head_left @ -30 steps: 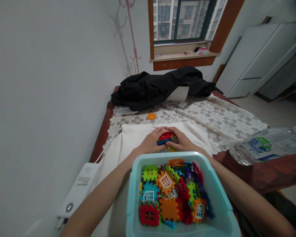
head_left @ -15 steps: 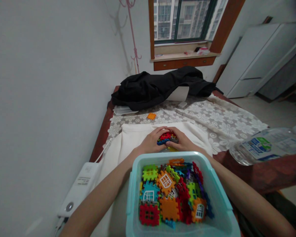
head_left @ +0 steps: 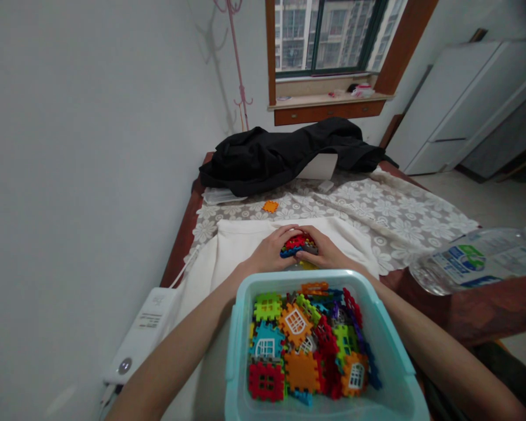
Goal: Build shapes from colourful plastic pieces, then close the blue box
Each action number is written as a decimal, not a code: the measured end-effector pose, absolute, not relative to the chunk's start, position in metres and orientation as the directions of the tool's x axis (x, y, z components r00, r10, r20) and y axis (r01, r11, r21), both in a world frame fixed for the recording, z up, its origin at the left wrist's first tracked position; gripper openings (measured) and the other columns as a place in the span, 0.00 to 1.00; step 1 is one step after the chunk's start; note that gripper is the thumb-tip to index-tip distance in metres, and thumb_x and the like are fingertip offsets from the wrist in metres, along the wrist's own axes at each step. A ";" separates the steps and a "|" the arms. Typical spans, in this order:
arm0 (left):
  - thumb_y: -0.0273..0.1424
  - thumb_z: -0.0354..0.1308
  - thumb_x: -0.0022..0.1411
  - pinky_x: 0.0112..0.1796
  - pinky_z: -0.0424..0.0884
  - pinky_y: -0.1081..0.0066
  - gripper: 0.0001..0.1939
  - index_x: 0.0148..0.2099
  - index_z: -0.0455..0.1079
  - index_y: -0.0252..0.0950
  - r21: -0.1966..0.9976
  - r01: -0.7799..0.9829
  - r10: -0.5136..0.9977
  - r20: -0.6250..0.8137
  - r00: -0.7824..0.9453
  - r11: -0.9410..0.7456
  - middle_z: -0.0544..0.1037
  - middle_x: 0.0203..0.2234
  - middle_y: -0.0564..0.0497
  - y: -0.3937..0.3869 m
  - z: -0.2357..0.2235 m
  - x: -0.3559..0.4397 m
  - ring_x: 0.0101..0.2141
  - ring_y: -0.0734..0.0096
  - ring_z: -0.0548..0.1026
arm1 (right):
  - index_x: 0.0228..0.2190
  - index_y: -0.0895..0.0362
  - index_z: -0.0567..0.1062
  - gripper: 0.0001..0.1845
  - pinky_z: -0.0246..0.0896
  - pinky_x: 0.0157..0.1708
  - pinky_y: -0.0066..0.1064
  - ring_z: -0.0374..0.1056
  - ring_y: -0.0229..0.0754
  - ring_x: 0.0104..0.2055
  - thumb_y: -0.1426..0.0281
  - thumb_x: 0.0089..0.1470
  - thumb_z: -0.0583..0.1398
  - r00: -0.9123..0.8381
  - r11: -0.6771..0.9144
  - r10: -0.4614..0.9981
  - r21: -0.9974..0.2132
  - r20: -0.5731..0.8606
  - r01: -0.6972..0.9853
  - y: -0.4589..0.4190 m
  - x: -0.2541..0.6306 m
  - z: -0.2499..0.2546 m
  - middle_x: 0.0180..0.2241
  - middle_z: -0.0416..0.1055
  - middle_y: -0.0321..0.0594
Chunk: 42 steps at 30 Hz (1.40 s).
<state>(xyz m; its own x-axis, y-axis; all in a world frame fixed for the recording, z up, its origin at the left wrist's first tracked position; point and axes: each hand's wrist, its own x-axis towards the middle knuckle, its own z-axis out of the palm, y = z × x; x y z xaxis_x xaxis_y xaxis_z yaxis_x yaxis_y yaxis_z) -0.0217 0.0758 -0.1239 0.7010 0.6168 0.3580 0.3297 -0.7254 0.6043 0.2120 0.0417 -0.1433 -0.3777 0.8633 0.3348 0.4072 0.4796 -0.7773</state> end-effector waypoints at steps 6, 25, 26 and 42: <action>0.37 0.66 0.65 0.66 0.67 0.48 0.32 0.69 0.64 0.43 0.604 0.298 0.595 0.378 0.709 -0.739 0.68 0.68 0.41 0.076 -0.124 -0.022 0.66 0.50 0.69 | 0.65 0.49 0.66 0.35 0.66 0.63 0.56 0.70 0.58 0.61 0.60 0.60 0.68 -0.367 0.485 0.863 -0.772 0.347 0.410 0.041 0.212 -0.143 0.61 0.72 0.47; 0.39 0.65 0.67 0.65 0.68 0.49 0.31 0.69 0.63 0.43 0.585 0.298 0.584 0.391 0.711 -0.754 0.68 0.67 0.41 0.076 -0.125 -0.022 0.66 0.52 0.69 | 0.65 0.48 0.65 0.36 0.66 0.63 0.56 0.70 0.58 0.61 0.61 0.60 0.68 -0.379 0.505 0.852 -0.758 0.362 0.412 0.041 0.212 -0.142 0.62 0.71 0.47; 0.38 0.65 0.67 0.65 0.68 0.49 0.31 0.69 0.63 0.43 0.585 0.299 0.585 0.391 0.711 -0.754 0.68 0.67 0.41 0.076 -0.125 -0.022 0.66 0.52 0.69 | 0.65 0.48 0.65 0.36 0.66 0.63 0.56 0.70 0.58 0.61 0.61 0.60 0.68 -0.380 0.506 0.851 -0.758 0.362 0.412 0.041 0.212 -0.142 0.62 0.71 0.48; 0.37 0.66 0.65 0.67 0.66 0.48 0.31 0.67 0.65 0.43 0.610 0.306 0.601 0.363 0.712 -0.731 0.67 0.67 0.41 0.076 -0.123 -0.022 0.66 0.52 0.68 | 0.65 0.49 0.65 0.34 0.65 0.63 0.57 0.69 0.58 0.62 0.59 0.62 0.67 -0.390 0.546 0.829 -0.735 0.401 0.402 0.039 0.209 -0.136 0.62 0.71 0.49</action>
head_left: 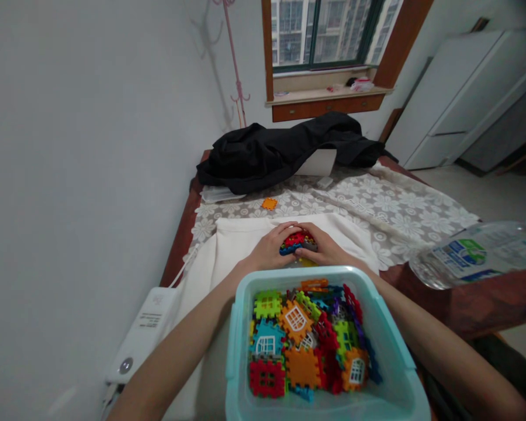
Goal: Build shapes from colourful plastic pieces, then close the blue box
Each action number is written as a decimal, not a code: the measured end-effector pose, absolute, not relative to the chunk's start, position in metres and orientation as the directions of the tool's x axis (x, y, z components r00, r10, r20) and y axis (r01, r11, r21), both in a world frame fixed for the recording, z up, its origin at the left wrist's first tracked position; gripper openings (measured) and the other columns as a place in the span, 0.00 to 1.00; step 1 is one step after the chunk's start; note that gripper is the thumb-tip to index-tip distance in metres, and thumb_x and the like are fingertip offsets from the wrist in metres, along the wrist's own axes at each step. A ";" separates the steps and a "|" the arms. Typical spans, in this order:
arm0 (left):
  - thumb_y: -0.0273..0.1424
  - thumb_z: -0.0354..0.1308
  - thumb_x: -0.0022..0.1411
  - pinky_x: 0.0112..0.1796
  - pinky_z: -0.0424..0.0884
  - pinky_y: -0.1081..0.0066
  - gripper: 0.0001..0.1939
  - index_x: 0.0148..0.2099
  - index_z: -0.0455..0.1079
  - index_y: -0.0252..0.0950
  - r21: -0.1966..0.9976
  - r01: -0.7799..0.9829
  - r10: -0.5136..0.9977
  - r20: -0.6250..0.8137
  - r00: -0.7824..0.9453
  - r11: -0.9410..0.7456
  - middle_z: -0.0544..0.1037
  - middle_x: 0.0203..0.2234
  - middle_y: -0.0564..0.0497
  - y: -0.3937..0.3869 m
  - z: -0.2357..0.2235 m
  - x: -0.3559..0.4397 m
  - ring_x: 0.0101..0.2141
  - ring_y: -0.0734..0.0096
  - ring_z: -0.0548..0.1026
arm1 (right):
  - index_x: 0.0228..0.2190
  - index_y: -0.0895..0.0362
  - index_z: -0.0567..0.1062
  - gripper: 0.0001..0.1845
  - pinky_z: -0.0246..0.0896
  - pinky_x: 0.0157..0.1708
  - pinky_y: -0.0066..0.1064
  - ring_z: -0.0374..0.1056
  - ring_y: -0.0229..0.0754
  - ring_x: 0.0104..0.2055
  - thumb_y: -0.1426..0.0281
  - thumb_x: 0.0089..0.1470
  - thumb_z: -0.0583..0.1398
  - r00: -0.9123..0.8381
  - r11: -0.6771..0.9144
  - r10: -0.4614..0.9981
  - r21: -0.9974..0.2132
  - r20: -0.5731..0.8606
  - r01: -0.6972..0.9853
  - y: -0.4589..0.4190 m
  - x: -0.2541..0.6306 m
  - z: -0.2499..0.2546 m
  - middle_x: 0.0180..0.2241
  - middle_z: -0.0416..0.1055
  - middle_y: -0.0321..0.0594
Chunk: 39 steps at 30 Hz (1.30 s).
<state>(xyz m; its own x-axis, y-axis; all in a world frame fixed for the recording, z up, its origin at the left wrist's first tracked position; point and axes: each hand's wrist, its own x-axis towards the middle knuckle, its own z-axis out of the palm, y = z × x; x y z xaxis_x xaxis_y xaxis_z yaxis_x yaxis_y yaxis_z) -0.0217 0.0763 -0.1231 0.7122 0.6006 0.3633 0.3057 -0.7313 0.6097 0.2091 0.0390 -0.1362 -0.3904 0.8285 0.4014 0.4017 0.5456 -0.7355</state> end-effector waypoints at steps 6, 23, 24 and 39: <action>0.34 0.67 0.63 0.66 0.67 0.47 0.31 0.66 0.66 0.42 0.617 0.304 0.606 0.364 0.707 -0.726 0.69 0.66 0.41 0.076 -0.119 -0.021 0.65 0.50 0.69 | 0.66 0.49 0.63 0.36 0.65 0.64 0.55 0.68 0.57 0.63 0.59 0.61 0.67 -0.396 0.538 0.830 -0.749 0.392 0.387 0.042 0.209 -0.140 0.63 0.70 0.48; 0.35 0.66 0.64 0.67 0.66 0.45 0.30 0.66 0.66 0.43 0.614 0.311 0.608 0.361 0.707 -0.726 0.68 0.67 0.41 0.075 -0.119 -0.021 0.66 0.50 0.69 | 0.65 0.48 0.64 0.35 0.65 0.63 0.57 0.70 0.57 0.61 0.60 0.61 0.66 -0.390 0.520 0.842 -0.754 0.374 0.401 0.040 0.209 -0.138 0.61 0.71 0.48; 0.35 0.66 0.64 0.67 0.66 0.45 0.30 0.66 0.66 0.43 0.616 0.311 0.610 0.360 0.706 -0.724 0.68 0.67 0.41 0.075 -0.119 -0.021 0.66 0.51 0.69 | 0.65 0.48 0.64 0.35 0.65 0.63 0.57 0.69 0.57 0.61 0.60 0.61 0.66 -0.389 0.522 0.841 -0.753 0.376 0.400 0.040 0.209 -0.138 0.61 0.71 0.48; 0.36 0.66 0.65 0.67 0.66 0.47 0.29 0.66 0.66 0.42 0.618 0.300 0.605 0.370 0.705 -0.727 0.68 0.67 0.41 0.074 -0.118 -0.021 0.66 0.52 0.68 | 0.66 0.48 0.64 0.36 0.65 0.63 0.57 0.69 0.58 0.63 0.59 0.61 0.67 -0.392 0.516 0.844 -0.752 0.366 0.410 0.039 0.211 -0.138 0.62 0.71 0.48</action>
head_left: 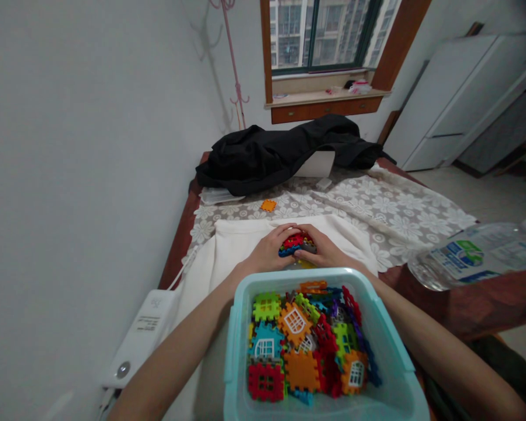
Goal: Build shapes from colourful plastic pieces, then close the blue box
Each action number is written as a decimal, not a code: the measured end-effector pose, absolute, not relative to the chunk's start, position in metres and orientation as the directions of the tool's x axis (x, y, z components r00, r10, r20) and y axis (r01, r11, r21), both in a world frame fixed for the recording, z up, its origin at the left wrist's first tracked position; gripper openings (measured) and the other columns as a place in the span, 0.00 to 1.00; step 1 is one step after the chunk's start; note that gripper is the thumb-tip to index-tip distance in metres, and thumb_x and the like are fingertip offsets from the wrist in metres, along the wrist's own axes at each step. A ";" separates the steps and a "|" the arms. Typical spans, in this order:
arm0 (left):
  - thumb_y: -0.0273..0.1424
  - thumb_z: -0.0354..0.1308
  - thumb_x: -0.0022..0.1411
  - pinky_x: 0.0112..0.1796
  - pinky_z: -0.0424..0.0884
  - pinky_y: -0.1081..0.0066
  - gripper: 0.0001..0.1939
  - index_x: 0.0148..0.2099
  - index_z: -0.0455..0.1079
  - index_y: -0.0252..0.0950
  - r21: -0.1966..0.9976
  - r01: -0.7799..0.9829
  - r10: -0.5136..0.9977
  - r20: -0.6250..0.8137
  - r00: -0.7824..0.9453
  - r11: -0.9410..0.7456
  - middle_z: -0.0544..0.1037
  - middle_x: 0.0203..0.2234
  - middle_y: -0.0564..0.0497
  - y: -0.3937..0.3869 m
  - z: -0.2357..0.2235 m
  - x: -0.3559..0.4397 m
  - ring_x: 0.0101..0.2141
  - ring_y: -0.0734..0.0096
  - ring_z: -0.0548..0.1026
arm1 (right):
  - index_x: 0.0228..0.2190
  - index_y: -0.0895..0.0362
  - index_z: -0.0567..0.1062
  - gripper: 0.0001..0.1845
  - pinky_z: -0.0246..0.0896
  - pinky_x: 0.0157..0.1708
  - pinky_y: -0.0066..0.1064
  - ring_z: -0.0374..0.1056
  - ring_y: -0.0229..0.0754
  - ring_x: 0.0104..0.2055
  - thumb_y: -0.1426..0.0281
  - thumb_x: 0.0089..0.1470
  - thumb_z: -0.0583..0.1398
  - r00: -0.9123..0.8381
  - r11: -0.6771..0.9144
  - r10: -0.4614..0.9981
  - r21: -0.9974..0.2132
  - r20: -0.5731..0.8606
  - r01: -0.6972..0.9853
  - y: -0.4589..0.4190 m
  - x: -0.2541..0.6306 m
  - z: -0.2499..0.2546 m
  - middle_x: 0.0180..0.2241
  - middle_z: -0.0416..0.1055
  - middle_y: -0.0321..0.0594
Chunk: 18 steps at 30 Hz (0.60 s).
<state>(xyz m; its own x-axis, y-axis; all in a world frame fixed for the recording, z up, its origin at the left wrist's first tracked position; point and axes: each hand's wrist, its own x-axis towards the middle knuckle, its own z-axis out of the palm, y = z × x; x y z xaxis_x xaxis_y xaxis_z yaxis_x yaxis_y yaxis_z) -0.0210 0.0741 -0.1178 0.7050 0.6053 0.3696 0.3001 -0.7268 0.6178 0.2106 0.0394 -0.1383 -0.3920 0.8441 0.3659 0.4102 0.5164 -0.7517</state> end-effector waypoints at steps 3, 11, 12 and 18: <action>0.35 0.66 0.65 0.67 0.66 0.47 0.29 0.66 0.66 0.42 0.611 0.300 0.600 0.373 0.708 -0.733 0.68 0.67 0.41 0.074 -0.119 -0.021 0.66 0.52 0.69 | 0.66 0.48 0.64 0.35 0.65 0.63 0.57 0.69 0.57 0.62 0.59 0.61 0.67 -0.387 0.518 0.844 -0.751 0.371 0.409 0.039 0.210 -0.137 0.62 0.71 0.48; 0.39 0.65 0.65 0.66 0.67 0.46 0.30 0.67 0.65 0.44 0.614 0.300 0.604 0.374 0.704 -0.730 0.68 0.67 0.41 0.076 -0.123 -0.021 0.66 0.51 0.69 | 0.66 0.48 0.65 0.35 0.66 0.63 0.58 0.69 0.59 0.62 0.58 0.61 0.67 -0.387 0.521 0.843 -0.745 0.373 0.416 0.038 0.210 -0.134 0.62 0.71 0.48; 0.39 0.65 0.65 0.66 0.67 0.46 0.31 0.68 0.65 0.44 0.611 0.296 0.600 0.381 0.703 -0.734 0.68 0.67 0.41 0.076 -0.124 -0.021 0.66 0.51 0.69 | 0.66 0.48 0.65 0.35 0.66 0.63 0.58 0.69 0.58 0.62 0.58 0.61 0.67 -0.386 0.518 0.845 -0.745 0.370 0.420 0.038 0.210 -0.134 0.62 0.71 0.48; 0.37 0.65 0.64 0.66 0.67 0.46 0.32 0.68 0.64 0.43 0.613 0.274 0.587 0.394 0.707 -0.741 0.68 0.67 0.40 0.077 -0.125 -0.020 0.66 0.50 0.68 | 0.66 0.47 0.64 0.35 0.65 0.64 0.58 0.70 0.58 0.62 0.59 0.61 0.67 -0.380 0.490 0.860 -0.757 0.340 0.432 0.035 0.210 -0.133 0.62 0.71 0.47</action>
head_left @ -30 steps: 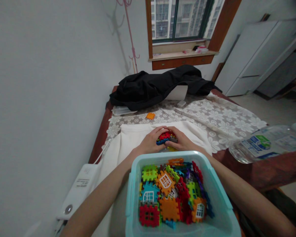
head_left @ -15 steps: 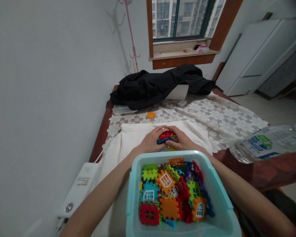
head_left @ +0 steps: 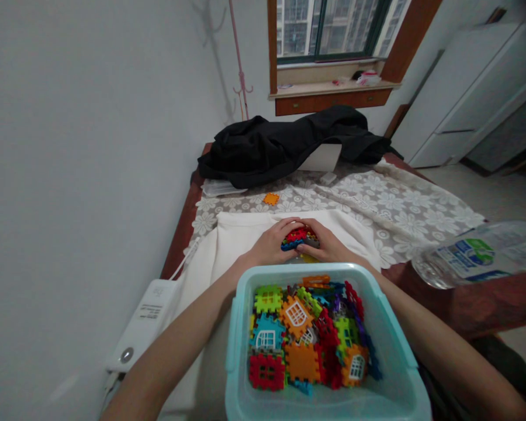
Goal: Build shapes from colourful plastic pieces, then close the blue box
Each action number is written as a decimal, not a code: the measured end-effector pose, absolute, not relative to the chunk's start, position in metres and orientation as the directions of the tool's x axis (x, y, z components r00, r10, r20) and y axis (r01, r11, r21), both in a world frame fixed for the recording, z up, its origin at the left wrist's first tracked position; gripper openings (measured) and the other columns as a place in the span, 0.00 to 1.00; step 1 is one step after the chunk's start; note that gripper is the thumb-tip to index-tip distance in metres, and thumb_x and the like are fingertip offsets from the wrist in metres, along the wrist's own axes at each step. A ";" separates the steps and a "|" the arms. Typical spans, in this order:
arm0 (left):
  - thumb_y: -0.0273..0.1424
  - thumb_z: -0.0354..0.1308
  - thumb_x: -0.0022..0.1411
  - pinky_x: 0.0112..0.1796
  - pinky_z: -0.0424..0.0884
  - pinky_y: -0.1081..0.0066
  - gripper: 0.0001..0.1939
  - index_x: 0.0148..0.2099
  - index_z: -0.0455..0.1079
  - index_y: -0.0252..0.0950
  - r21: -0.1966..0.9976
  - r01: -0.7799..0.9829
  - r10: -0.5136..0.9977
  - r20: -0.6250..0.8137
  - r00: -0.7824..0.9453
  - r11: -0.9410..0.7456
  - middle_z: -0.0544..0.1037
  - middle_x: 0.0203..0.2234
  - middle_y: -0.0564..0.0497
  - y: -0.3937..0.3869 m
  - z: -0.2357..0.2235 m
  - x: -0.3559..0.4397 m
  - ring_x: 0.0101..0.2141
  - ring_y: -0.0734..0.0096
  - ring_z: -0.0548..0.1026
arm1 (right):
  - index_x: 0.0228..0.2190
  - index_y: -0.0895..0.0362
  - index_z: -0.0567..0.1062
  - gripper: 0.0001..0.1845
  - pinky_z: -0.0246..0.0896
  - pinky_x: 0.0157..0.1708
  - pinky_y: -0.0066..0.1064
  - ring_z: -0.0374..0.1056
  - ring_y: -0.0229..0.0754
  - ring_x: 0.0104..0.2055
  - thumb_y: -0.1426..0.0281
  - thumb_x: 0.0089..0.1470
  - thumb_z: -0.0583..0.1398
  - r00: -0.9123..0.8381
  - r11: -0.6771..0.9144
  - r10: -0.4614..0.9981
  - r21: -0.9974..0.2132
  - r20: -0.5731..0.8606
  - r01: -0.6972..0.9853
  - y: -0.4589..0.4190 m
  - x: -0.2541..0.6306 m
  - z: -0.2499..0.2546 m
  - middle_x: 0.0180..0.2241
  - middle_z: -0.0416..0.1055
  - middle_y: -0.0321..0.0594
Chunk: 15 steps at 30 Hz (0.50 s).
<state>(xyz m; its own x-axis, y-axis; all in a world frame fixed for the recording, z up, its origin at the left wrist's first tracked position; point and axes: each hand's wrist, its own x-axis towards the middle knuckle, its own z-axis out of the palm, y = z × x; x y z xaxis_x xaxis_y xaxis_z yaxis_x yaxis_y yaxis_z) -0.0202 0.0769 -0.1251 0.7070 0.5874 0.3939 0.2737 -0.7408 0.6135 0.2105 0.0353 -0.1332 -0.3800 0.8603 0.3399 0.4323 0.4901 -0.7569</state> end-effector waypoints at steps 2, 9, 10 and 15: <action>0.37 0.65 0.64 0.66 0.66 0.44 0.31 0.67 0.65 0.44 0.623 0.284 0.598 0.378 0.707 -0.729 0.69 0.67 0.41 0.076 -0.123 -0.020 0.66 0.50 0.68 | 0.66 0.47 0.64 0.36 0.64 0.64 0.59 0.69 0.59 0.63 0.60 0.61 0.67 -0.377 0.485 0.863 -0.758 0.336 0.437 0.034 0.210 -0.132 0.63 0.71 0.47; 0.37 0.65 0.65 0.66 0.66 0.45 0.30 0.68 0.65 0.44 0.630 0.287 0.606 0.374 0.702 -0.721 0.68 0.68 0.41 0.074 -0.122 -0.019 0.66 0.50 0.68 | 0.66 0.48 0.65 0.34 0.65 0.64 0.60 0.69 0.60 0.62 0.58 0.62 0.66 -0.377 0.488 0.864 -0.744 0.335 0.458 0.031 0.210 -0.125 0.63 0.70 0.48; 0.37 0.65 0.65 0.66 0.66 0.45 0.30 0.68 0.66 0.44 0.629 0.285 0.604 0.377 0.702 -0.723 0.67 0.68 0.41 0.074 -0.123 -0.019 0.67 0.50 0.68 | 0.65 0.48 0.65 0.34 0.65 0.64 0.59 0.69 0.60 0.62 0.58 0.62 0.66 -0.380 0.490 0.862 -0.743 0.335 0.456 0.031 0.210 -0.124 0.62 0.70 0.48; 0.37 0.65 0.66 0.66 0.67 0.46 0.30 0.67 0.66 0.43 0.626 0.298 0.610 0.368 0.702 -0.720 0.68 0.67 0.41 0.074 -0.123 -0.020 0.66 0.51 0.68 | 0.65 0.48 0.66 0.34 0.65 0.63 0.59 0.69 0.60 0.62 0.58 0.62 0.66 -0.375 0.486 0.864 -0.749 0.335 0.450 0.030 0.209 -0.122 0.62 0.71 0.48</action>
